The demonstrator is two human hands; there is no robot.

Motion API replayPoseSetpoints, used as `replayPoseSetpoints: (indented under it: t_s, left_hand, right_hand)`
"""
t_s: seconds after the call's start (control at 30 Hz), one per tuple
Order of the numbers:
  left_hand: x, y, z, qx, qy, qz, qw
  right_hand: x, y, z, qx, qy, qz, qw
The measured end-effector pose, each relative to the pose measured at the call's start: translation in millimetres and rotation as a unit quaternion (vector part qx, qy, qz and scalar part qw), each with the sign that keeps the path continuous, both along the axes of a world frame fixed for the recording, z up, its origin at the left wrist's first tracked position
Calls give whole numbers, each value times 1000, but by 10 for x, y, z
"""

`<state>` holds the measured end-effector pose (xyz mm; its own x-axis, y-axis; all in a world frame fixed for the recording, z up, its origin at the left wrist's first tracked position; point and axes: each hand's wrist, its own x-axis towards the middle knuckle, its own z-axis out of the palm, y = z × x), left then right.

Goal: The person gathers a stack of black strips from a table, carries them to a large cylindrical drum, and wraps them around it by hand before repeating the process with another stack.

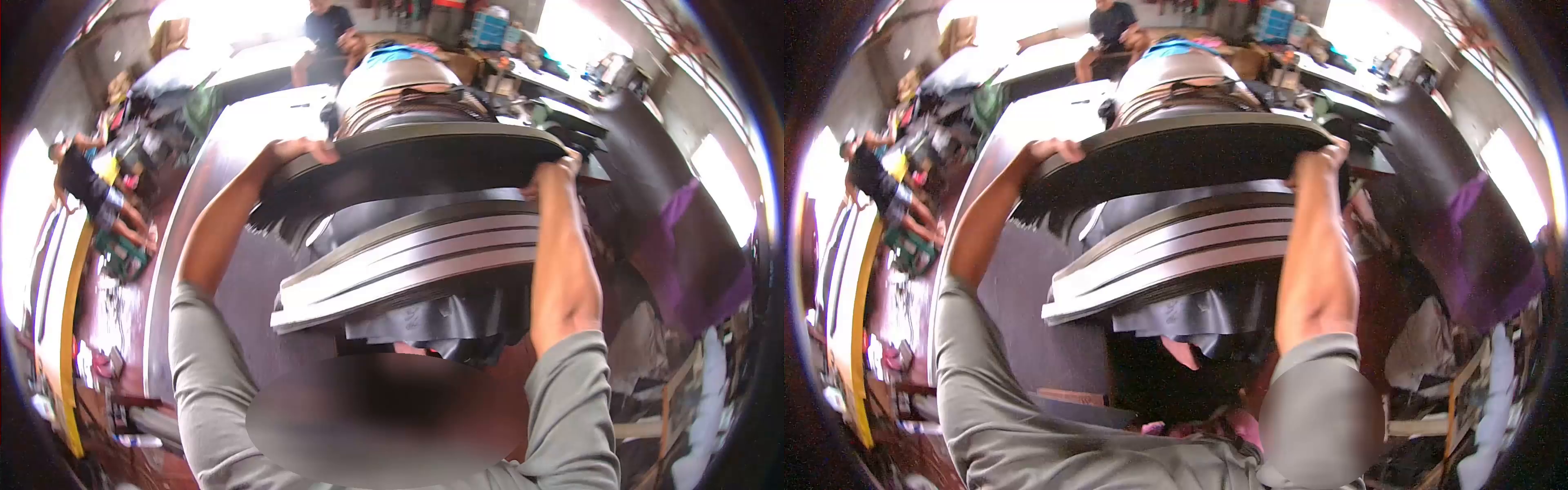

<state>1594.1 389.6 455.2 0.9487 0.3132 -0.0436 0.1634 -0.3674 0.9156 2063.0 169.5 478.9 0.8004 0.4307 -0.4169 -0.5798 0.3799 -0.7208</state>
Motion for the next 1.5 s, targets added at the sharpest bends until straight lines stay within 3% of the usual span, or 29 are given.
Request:
replayPoseSetpoints:
  t_s: [0.27,0.3,0.67,0.7,0.73,0.8,0.9,1.0,1.1,1.23,1.37,1.43,1.5]
  left_hand:
    - [873,-212,-281,-14,46,-72,996]
    - [950,-100,-389,20,13,-126,992]
    - [737,185,-722,-36,55,-45,997]
    - [710,243,-728,-36,60,-39,997]
    - [682,285,-719,-37,64,-37,997]
    - [546,364,-748,-43,70,-19,996]
    - [400,413,-788,-43,71,5,997]
    - [380,452,-699,-25,28,8,999]
    - [399,511,-278,20,-49,-19,998]
    - [474,530,-151,40,-122,-85,988]
    - [540,324,-914,-49,45,-17,998]
    - [589,247,-1025,-92,66,2,994]
    - [575,176,-965,-125,76,26,989]
  right_hand:
    - [482,-214,-281,-34,11,14,999]
    - [513,-231,-310,-40,15,14,999]
    - [794,-277,-631,-37,91,7,995]
    - [852,-248,-725,40,36,44,998]
    - [1025,-197,-773,33,-55,48,997]
    - [549,-173,-698,-16,-47,-37,998]
    - [389,-176,-644,8,34,-30,999]
    - [366,-202,-519,12,13,-14,1000]
    - [-14,-258,-313,-15,39,-11,999]
    - [217,-204,-492,-78,-125,10,989]
    - [308,-217,-476,-19,66,-13,998]
    - [284,-187,-483,-77,32,-53,995]
    - [56,-180,-418,-80,-71,-13,994]
